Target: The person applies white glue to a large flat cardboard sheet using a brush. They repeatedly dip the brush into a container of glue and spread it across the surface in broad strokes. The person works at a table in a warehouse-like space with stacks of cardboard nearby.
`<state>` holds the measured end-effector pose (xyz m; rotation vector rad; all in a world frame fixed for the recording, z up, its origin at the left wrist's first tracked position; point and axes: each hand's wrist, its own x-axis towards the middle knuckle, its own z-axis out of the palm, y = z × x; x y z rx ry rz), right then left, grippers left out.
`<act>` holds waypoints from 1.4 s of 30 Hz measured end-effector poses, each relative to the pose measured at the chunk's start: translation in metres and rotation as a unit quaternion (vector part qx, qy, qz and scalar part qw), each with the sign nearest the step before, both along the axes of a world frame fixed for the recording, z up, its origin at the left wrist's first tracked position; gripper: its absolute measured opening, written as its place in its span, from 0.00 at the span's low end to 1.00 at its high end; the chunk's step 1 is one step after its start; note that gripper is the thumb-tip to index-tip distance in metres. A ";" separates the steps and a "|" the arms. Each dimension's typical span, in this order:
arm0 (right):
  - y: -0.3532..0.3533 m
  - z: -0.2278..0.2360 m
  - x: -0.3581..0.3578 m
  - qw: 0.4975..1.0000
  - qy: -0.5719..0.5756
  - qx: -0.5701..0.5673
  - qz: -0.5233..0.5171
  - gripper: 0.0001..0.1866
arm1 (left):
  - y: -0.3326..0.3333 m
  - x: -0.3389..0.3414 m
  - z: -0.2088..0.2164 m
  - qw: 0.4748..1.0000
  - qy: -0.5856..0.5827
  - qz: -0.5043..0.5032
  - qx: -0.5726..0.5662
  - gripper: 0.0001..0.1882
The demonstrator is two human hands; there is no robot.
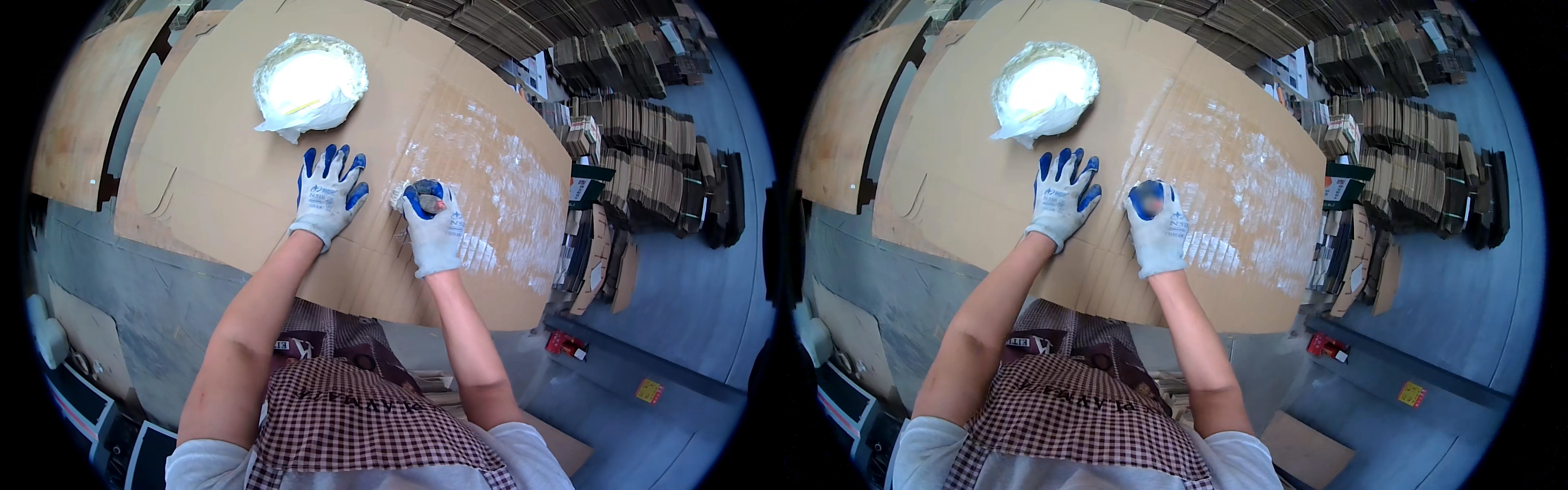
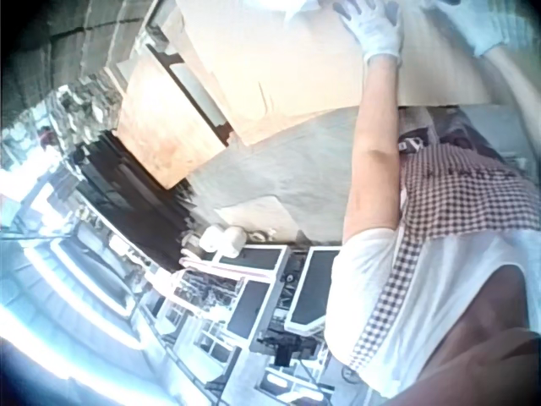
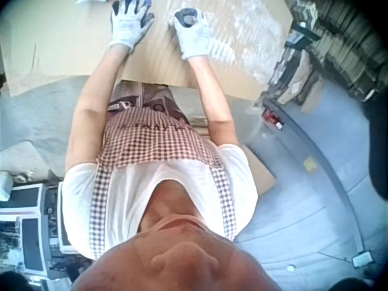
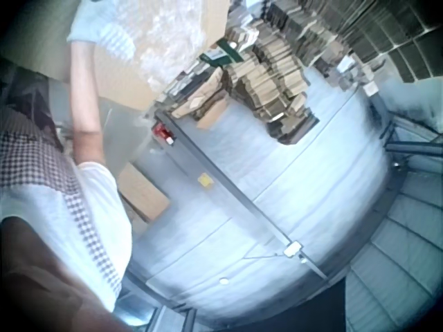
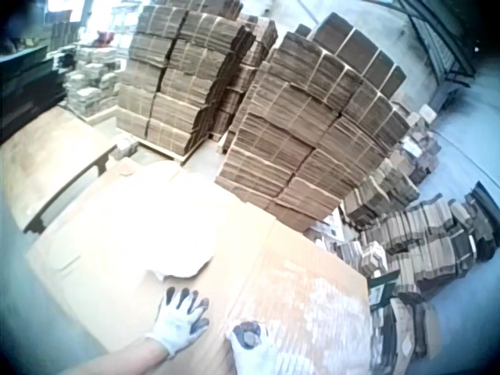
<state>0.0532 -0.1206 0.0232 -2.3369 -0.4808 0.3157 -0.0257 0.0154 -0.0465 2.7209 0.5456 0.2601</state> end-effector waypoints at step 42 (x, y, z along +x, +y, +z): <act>-0.015 -0.006 -0.055 0.995 -0.020 -0.075 0.055 0.18 | 0.000 0.002 -0.004 1.000 0.023 -0.003 0.008 0.23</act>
